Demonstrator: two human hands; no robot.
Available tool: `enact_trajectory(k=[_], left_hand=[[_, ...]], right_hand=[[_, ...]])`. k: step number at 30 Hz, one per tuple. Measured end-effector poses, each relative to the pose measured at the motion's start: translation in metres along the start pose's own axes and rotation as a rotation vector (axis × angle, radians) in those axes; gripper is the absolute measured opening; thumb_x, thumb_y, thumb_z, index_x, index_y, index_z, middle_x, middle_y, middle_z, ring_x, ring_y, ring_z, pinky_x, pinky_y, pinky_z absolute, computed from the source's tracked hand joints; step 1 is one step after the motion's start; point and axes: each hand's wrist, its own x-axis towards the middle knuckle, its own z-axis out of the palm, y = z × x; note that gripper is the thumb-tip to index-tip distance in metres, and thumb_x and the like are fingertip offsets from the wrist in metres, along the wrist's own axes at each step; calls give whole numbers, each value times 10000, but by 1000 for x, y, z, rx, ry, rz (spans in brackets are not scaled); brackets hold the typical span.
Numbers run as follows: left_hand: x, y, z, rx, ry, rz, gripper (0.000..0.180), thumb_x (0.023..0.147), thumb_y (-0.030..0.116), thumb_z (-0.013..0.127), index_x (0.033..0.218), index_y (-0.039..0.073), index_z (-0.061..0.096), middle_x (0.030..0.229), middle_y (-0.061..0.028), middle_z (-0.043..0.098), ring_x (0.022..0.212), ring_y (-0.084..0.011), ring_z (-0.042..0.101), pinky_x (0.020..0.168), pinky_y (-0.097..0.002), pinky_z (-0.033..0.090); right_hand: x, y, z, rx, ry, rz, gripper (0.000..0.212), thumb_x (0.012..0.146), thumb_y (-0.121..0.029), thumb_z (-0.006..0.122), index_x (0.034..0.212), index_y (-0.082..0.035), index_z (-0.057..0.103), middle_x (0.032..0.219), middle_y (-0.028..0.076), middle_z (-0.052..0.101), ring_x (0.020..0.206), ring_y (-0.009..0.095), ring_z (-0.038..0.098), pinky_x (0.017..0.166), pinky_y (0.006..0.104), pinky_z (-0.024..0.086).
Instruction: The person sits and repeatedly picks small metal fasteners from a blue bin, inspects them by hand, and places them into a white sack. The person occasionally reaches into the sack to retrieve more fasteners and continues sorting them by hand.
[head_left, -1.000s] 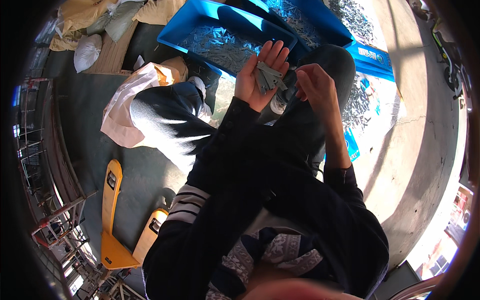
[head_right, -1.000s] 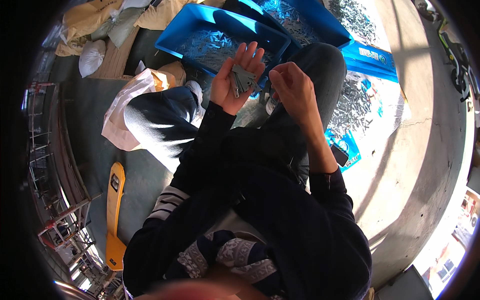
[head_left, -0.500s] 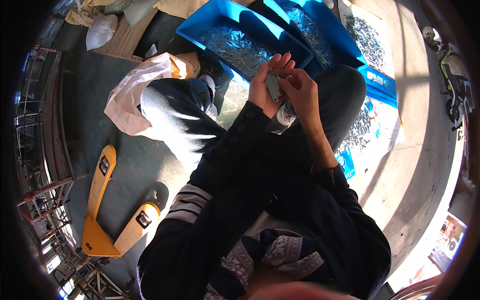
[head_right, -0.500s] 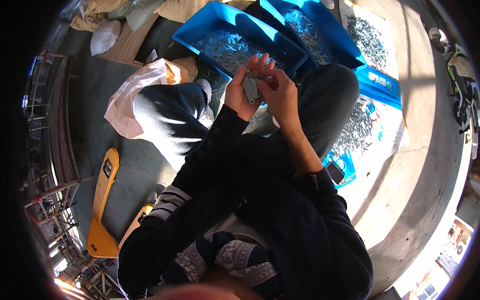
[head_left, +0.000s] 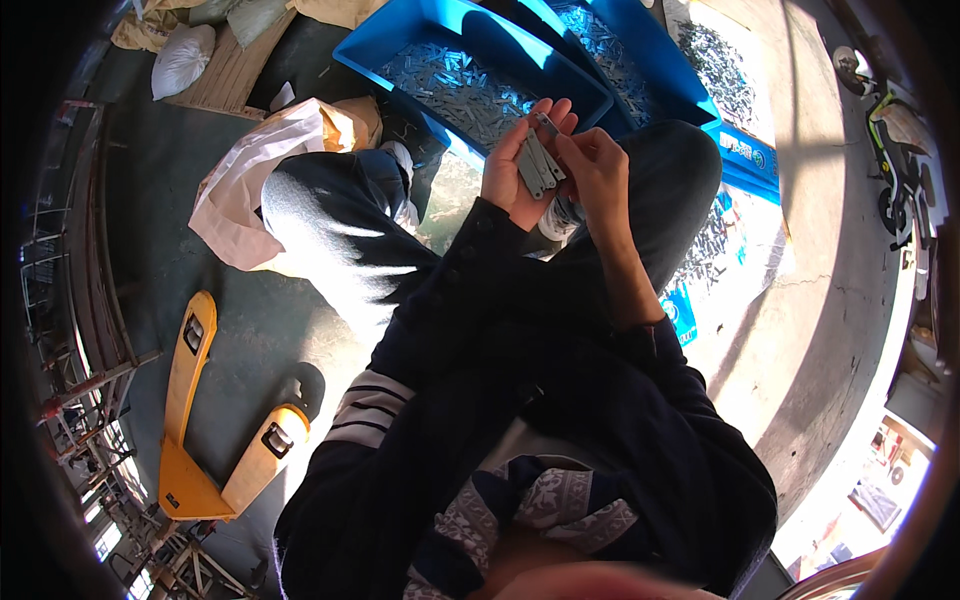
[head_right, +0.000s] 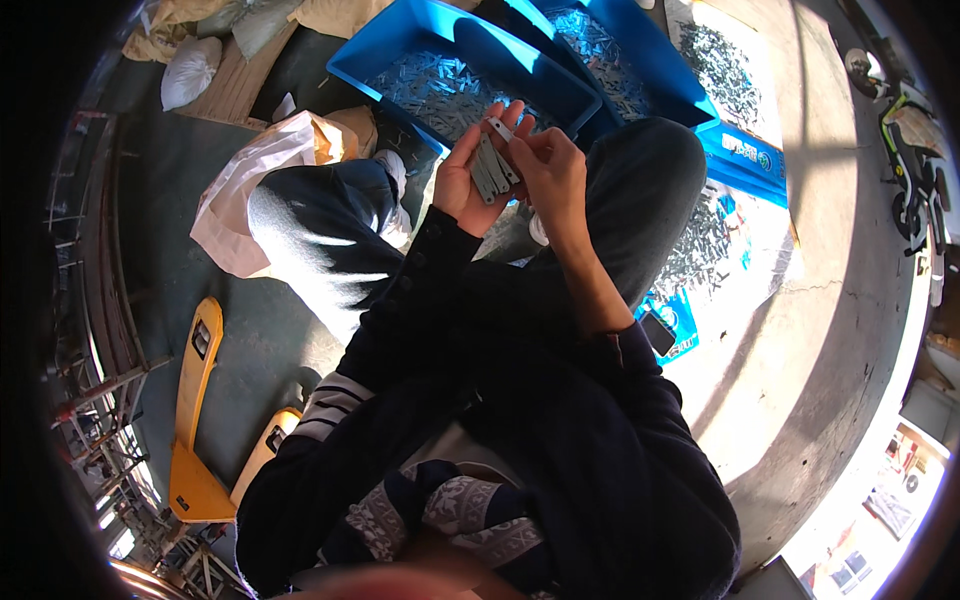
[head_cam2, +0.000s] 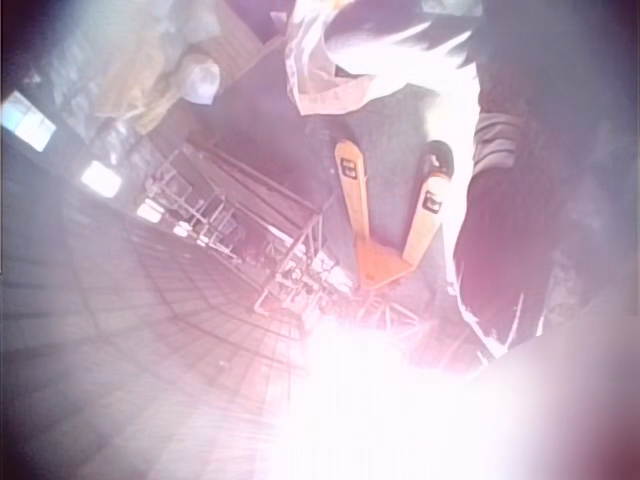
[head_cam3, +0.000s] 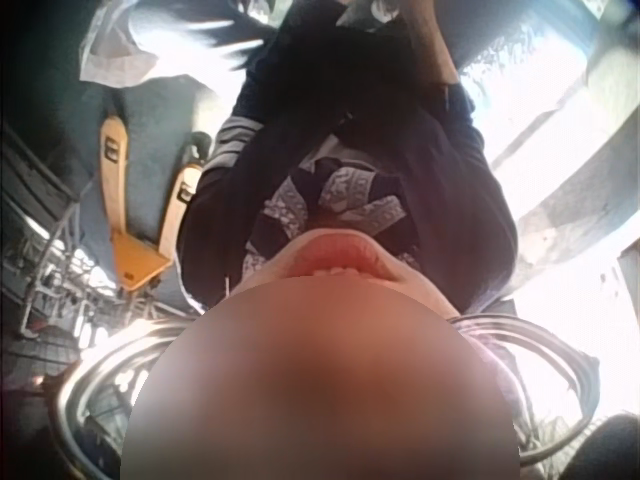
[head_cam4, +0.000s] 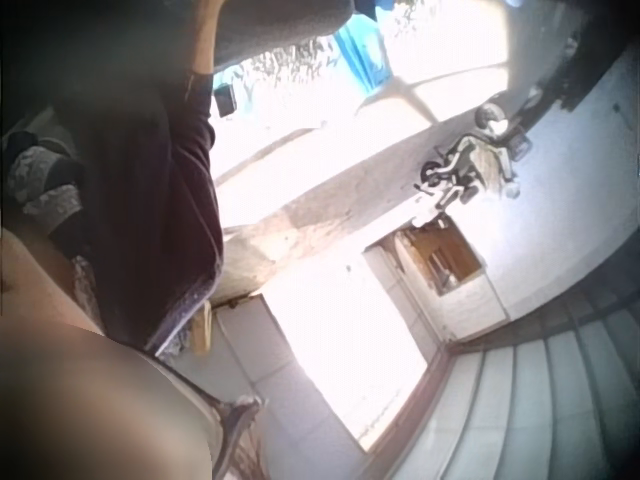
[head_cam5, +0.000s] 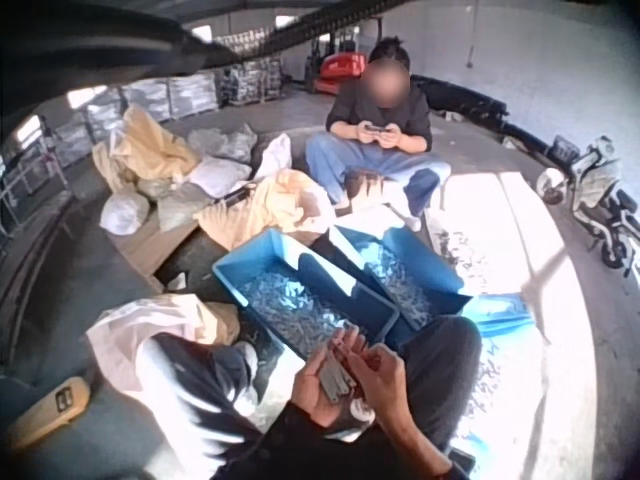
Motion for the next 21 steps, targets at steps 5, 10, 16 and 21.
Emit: enact_trajectory(k=[5,10,16,21], left_hand=[[15,1,-19,6,23,-35,273,865,248,444,1118,146,463,1201,-13,461,1158,-183,384,926,-397,362],[33,9,-30,-127,-166,-188,235,856,205,454,1067,140,535,1184,-33,486,1157,-200,391,949,-417,333],[39,22,-13,98,12,-131,311,891,199,369,1188,134,431,1270,-16,395,1204,-204,325,993,-381,286],[48,57,8,189,-22,-181,409,913,317,253,1221,87,392,1291,-58,367,1214,-217,310,983,-366,264]], right_hand=[[13,15,2,16,1,-137,161,729,-81,606,678,12,485,587,84,556,526,106,540,434,217,408],[25,21,-4,159,-69,-11,172,739,-126,611,737,12,508,632,77,543,534,100,514,443,216,390],[33,12,-12,229,-220,3,108,725,-35,591,798,6,523,651,70,554,495,78,484,408,196,336],[64,-6,1,92,-329,15,84,732,-41,592,774,-3,530,632,67,587,449,71,482,395,182,337]])
